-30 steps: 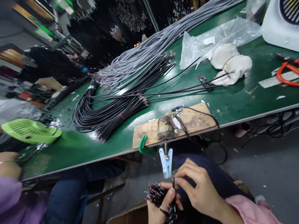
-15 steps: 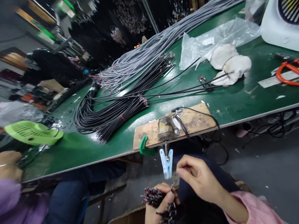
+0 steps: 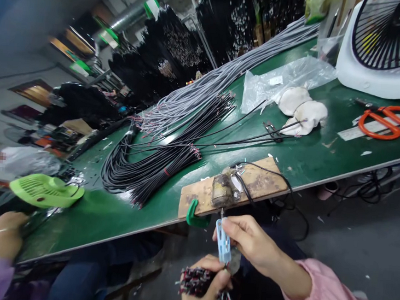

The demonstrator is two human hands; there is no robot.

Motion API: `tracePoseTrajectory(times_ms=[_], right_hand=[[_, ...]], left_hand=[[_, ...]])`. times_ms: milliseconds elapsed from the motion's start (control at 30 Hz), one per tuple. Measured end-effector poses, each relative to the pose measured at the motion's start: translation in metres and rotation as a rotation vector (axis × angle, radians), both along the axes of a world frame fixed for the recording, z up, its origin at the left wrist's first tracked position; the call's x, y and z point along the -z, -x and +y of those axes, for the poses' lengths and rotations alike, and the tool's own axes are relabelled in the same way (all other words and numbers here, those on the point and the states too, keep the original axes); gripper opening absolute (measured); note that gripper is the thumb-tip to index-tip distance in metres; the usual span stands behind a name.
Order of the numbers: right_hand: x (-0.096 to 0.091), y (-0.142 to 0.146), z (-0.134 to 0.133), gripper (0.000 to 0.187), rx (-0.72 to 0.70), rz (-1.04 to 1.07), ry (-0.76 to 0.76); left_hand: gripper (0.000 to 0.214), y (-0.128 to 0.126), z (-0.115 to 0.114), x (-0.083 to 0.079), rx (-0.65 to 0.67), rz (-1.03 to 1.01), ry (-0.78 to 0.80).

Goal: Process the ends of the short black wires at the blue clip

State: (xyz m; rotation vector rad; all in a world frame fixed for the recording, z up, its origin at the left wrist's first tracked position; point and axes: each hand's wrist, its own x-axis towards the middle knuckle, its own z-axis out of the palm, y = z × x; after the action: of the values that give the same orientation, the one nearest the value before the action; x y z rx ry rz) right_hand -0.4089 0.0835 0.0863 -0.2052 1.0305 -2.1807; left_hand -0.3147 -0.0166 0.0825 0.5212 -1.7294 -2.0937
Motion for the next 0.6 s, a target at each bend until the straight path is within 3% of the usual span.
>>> tracePoseTrajectory(times_ms=[133, 267, 367, 467, 533, 600], right_hand=[[0.012, -0.004, 0.0, 0.052, -0.057, -0.142, 0.136], [0.032, -0.004, 0.01, 0.047, 0.02, -0.138, 0.107], [0.041, -0.005, 0.023, 0.039, 0.061, 0.064, -0.083], [0.036, -0.011, 0.034, 0.025, 0.07, 0.31, -0.293], [0.026, -0.016, 0.037, 0.019, 0.071, 0.502, -0.344], [0.015, -0.021, 0.038, 0.012, 0.059, 0.716, -0.341]], left_hand=[[0.019, -0.003, 0.003, 0.002, -0.016, -0.029, -0.08], [0.014, -0.006, 0.0, 0.0, 0.001, -0.001, -0.022], [0.013, -0.009, -0.003, 0.0, 0.075, 0.018, 0.05], [0.029, -0.015, -0.002, 0.007, 0.146, -0.071, 0.005], [0.032, -0.021, 0.002, 0.014, 0.129, -0.237, -0.094], [0.031, -0.024, 0.005, 0.02, 0.07, -0.349, -0.094]])
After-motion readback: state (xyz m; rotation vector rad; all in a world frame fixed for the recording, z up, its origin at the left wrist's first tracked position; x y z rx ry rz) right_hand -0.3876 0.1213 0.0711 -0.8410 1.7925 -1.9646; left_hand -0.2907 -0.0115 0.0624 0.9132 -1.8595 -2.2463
